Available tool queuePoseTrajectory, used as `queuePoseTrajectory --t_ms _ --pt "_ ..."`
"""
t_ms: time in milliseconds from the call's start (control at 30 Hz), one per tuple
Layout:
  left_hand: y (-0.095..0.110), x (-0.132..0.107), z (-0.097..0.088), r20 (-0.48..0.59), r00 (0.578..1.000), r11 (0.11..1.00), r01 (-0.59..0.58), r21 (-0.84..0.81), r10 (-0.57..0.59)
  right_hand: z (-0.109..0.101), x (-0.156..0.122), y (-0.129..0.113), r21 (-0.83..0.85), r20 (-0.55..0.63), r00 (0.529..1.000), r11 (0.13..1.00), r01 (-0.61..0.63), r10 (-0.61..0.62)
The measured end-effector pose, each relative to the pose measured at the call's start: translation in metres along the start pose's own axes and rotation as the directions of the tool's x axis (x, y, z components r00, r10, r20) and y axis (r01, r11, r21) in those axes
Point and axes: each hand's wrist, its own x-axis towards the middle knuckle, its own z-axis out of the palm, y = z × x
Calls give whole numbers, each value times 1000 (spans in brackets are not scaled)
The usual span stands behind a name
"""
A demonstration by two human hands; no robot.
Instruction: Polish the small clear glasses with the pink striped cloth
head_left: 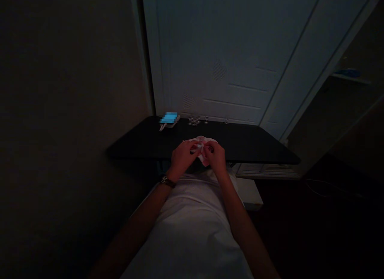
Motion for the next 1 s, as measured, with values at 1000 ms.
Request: queuePoseTrajectory --t_ms 1000 --pt "-1 0 1 -10 999 997 47 -58 -48 -1 -1 -5 -55 18 999 998 -40 41"
